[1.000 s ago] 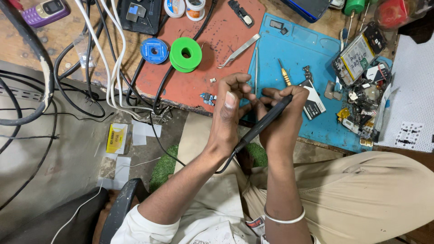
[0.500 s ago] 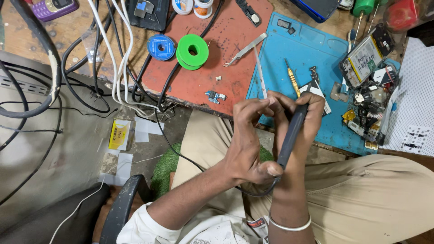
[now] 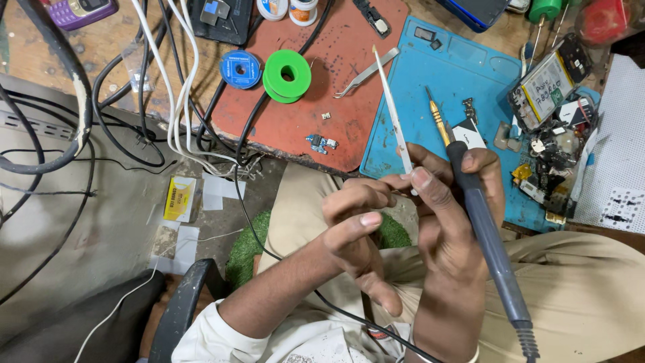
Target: The person solders a small component onto a circuit board using a soldering iron, holding the board steady with the other hand and repositioning it between solder joints. They then pick up a disassembled phone, place the board into the phone body, and press it into place.
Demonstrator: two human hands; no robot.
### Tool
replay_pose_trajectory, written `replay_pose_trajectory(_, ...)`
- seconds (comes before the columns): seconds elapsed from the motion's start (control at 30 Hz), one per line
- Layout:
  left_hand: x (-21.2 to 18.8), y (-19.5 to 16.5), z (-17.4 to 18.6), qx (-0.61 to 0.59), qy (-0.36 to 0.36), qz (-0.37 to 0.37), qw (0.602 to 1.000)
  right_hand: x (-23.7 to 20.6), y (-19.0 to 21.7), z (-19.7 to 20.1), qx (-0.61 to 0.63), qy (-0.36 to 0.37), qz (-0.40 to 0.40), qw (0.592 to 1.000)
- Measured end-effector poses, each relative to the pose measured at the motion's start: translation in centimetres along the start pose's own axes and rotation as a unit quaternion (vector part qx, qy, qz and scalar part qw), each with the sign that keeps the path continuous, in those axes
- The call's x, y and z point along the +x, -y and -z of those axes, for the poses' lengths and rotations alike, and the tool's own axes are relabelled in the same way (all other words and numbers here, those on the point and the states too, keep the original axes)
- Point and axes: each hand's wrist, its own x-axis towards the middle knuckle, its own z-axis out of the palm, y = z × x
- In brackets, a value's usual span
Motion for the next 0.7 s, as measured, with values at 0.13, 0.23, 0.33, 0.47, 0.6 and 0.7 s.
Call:
replay_pose_trajectory(0.13,0.0,0.2,-0.1,-0.007,-0.055,-0.027,0.998,-0.5,-0.3,0.1,-0.013,0.001,-0.013,1.000)
replay_pose_trajectory(0.23,-0.4,0.1,0.0,-0.006,-0.043,-0.035,0.998,-0.5,-0.7,0.1,0.021,0.050,-0.018,0.998)
replay_pose_trajectory(0.33,-0.4,-0.6,0.8,0.024,-0.013,-0.040,0.999,-0.8,-1.0,0.2,-0.043,0.028,0.025,0.998)
replay_pose_trajectory(0.47,1.4,-1.6,5.9,0.179,0.121,-0.013,0.976,-0.4,-1.5,1.2,-0.127,0.000,0.133,0.983)
replay_pose_trajectory(0.6,4.8,-1.0,12.0,0.441,0.214,0.072,0.869,0.0,-2.4,2.7,-0.147,-0.018,0.146,0.978)
replay_pose_trajectory(0.7,6.6,-0.8,13.8,0.471,0.310,0.147,0.813,-0.1,-3.5,3.5,-0.161,-0.011,0.125,0.979)
